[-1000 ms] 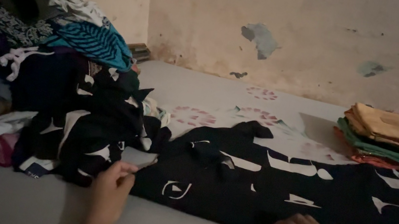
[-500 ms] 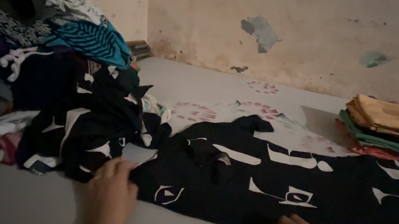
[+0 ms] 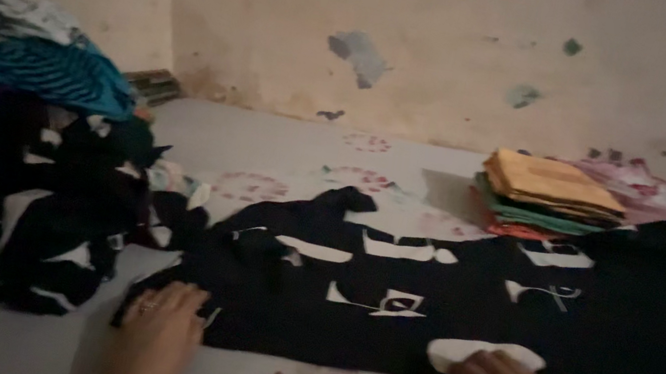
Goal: The person folds a black garment on a bed by smoothing it out, folding the sides toward the center, and then folding it in half.
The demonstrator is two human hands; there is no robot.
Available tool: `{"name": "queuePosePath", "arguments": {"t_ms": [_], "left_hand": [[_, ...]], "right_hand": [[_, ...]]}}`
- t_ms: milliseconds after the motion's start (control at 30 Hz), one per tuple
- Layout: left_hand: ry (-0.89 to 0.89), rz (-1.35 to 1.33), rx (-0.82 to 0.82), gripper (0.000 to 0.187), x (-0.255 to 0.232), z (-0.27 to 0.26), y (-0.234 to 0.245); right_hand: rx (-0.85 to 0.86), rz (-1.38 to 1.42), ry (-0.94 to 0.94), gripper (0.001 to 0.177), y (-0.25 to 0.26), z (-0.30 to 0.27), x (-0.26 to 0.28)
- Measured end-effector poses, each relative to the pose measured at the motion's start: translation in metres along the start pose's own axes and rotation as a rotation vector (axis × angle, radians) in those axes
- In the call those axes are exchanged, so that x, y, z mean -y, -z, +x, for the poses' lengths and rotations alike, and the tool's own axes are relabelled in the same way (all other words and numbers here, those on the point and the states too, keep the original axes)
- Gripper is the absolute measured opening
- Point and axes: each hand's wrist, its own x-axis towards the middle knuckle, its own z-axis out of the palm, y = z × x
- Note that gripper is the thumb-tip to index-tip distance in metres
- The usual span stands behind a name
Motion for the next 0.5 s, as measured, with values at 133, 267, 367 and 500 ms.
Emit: {"name": "queuePosePath", "arguments": {"t_ms": [133, 267, 367, 500], "left_hand": [[-0.473, -0.118, 0.013, 0.04, -0.093, -0.021, -0.031], [-0.736, -0.086, 0.172, 0.041, -0.186, -0.036, -0.056], [-0.656, -0.146, 0.115, 0.038, -0.21, -0.045, -0.06], [-0.487, -0.204, 0.264, 0.034, -0.221, -0.055, -0.039]], "right_hand": [[0.18, 0.038, -0.365, 0.049, 0.007, -0.059, -0.057], [0.199, -0.209, -0.334, 0.046, -0.005, -0.092, -0.104], [0.072, 0.114, -0.518, 0.043, -0.009, -0.103, -0.122], [0.135, 0.164, -0.485, 0.038, -0.014, -0.122, -0.134]]}}
